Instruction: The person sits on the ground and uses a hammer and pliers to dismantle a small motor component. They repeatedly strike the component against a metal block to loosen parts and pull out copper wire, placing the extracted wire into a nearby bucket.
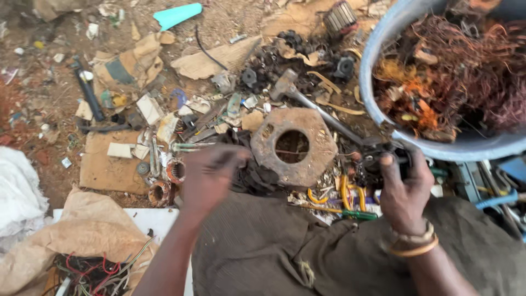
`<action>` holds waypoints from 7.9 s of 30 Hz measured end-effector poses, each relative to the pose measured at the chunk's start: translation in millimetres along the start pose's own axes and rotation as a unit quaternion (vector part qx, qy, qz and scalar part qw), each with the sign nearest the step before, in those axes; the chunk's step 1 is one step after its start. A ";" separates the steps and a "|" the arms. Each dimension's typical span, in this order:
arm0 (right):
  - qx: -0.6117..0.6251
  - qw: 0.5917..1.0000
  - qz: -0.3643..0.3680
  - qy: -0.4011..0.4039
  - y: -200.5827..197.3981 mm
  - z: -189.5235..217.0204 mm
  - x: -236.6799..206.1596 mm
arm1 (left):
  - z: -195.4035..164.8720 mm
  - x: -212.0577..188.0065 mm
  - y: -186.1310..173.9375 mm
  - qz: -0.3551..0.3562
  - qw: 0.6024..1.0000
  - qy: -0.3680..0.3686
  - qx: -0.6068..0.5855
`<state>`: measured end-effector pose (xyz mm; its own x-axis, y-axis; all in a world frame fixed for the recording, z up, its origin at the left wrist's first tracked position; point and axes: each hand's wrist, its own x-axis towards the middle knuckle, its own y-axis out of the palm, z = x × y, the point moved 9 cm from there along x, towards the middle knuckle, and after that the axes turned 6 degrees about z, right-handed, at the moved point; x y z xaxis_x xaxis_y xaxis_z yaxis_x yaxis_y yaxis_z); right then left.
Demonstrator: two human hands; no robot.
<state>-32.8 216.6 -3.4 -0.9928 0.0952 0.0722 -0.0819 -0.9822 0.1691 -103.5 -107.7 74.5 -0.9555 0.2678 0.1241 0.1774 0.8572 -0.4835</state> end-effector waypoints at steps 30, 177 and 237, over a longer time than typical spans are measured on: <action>-0.167 0.969 0.067 -0.168 24.7 38.4 2.8 | 12.2 7.3 66.9 0.192 0.935 0.075 0.290; -0.210 0.977 0.019 -0.035 -7.2 -9.2 17.7 | -75.4 35.1 107.0 0.089 0.942 0.205 0.251; -0.183 0.976 0.122 -0.004 13.3 7.6 33.4 | -75.9 59.9 43.2 0.036 0.923 0.204 0.324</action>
<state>-66.4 207.9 8.7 -0.9861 -0.1480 0.0753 0.1287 -0.9679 -0.2157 -135.1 -21.3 126.9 -0.7549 0.5704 0.3237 -0.0684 0.4224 -0.9038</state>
